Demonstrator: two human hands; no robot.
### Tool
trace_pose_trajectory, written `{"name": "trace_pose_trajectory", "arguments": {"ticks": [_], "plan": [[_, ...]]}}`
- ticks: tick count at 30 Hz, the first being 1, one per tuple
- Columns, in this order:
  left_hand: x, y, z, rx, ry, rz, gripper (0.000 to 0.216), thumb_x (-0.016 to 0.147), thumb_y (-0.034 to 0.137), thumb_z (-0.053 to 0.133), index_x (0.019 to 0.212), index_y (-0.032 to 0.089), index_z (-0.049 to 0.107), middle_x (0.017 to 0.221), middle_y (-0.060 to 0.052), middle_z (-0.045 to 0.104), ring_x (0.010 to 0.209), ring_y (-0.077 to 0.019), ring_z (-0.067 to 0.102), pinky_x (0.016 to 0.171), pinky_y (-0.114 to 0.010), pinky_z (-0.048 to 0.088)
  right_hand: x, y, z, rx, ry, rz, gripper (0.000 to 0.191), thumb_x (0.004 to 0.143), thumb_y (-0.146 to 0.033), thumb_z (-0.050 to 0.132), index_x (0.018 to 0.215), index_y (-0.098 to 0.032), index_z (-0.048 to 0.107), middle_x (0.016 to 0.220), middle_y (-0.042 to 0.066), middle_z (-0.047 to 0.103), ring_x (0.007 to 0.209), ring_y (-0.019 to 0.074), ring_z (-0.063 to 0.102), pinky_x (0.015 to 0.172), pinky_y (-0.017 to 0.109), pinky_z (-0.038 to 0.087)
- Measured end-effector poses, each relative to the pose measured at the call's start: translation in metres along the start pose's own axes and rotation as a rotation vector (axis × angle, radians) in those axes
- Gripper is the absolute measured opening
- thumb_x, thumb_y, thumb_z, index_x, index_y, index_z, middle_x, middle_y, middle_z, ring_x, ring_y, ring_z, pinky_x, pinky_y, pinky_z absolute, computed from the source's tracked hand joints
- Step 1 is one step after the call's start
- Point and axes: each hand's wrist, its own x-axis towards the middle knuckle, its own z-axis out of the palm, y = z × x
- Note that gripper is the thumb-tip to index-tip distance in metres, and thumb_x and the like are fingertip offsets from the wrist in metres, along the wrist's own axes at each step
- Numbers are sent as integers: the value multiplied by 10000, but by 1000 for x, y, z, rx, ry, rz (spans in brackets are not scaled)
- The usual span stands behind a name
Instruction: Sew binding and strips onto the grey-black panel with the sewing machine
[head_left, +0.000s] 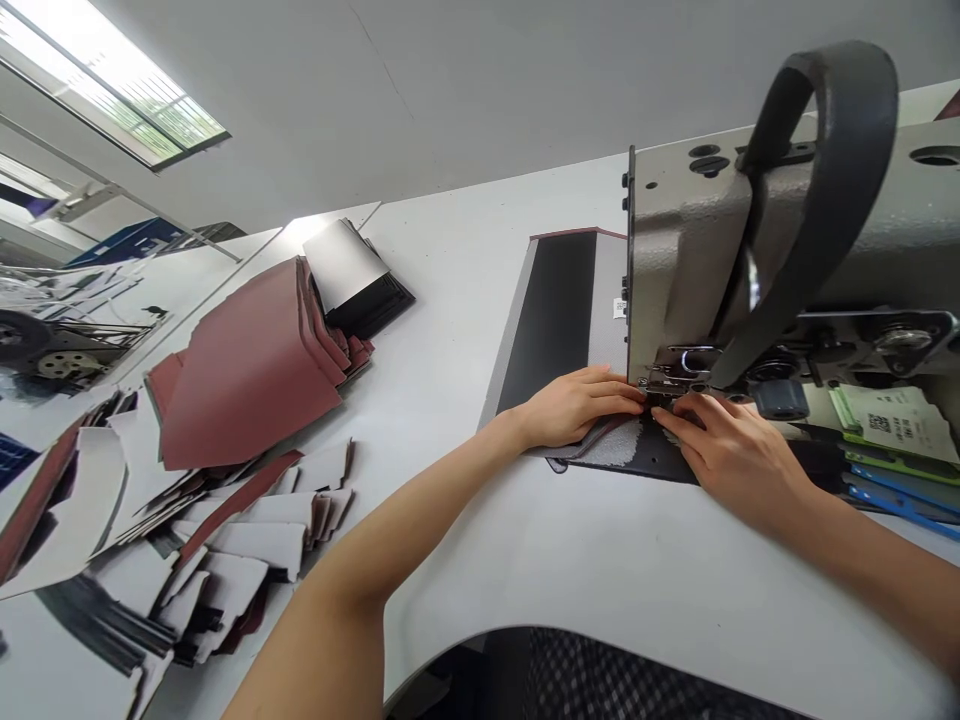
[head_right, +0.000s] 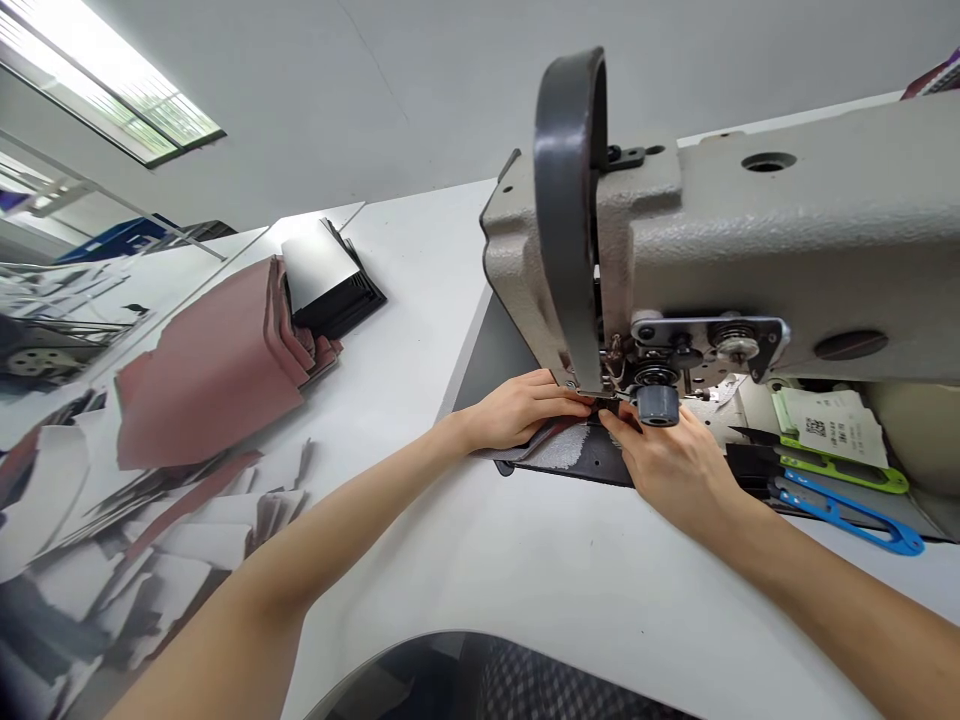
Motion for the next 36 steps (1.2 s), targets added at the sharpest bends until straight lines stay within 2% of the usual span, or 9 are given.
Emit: {"name": "trace_pose_trajectory", "arguments": {"ticks": [13,16,18,20,23,26,29,33,36], "plan": [[0,-1,4,-82,72,-8,426,959,38,392,1262,190,650,1348,-56,666,1338,-191,536,1139,-363,460,-1,0,2,51,-4,26,346,947,-101,471,1191,-142,713,1017,109,694,905,232,640,763,396,496],[0,18,10,-85,107,-141,384,982,85,398,1230,204,667,1336,-49,673,1333,-189,546,1156,-384,447,-3,1,-2,149,29,53,323,964,-128,462,1161,-149,717,1033,108,696,929,232,651,826,398,508],[0,41,17,-48,158,-303,381,993,101,384,1246,195,653,1360,-54,658,1351,-195,535,1183,-417,416,-6,0,-9,232,52,101,309,981,-161,456,1166,-156,704,1047,98,699,934,218,658,861,375,516],[1,68,23,25,163,-426,433,969,67,369,1325,164,596,1429,-67,606,1394,-214,494,1195,-436,398,-9,-4,-19,309,10,182,305,1000,-209,446,1195,-171,677,1067,77,700,881,189,668,817,333,532],[6,97,28,159,92,-456,471,938,84,420,1397,121,523,1508,-90,527,1395,-248,482,1159,-413,432,-16,-14,-32,386,-145,338,310,1017,-341,453,1222,-210,644,1010,38,702,701,152,648,642,299,526],[11,103,30,260,94,-432,393,974,184,446,1347,140,564,1481,-83,551,1315,-251,545,1126,-395,451,-24,-28,-37,368,-215,398,354,1006,-433,466,1236,-217,626,927,21,686,596,143,611,560,300,504],[11,93,31,281,116,-404,367,992,212,428,1320,165,587,1433,-74,588,1273,-235,568,1114,-384,455,-28,-39,-33,277,-164,352,340,1023,-367,423,1220,-179,625,940,32,674,605,134,627,542,285,497],[2,85,24,233,90,-362,375,1026,261,418,1368,185,553,1428,-89,582,1328,-222,529,1138,-390,436,-28,-50,-29,67,-49,187,309,1023,-229,411,1184,-87,634,882,52,655,635,139,631,555,271,487],[-6,90,22,193,108,-448,427,1053,359,391,1439,207,492,1482,-101,532,1420,-244,439,1194,-461,365,-26,-53,-28,-126,-33,36,285,996,-137,435,1152,-30,648,811,62,629,677,166,631,570,284,474]]}}
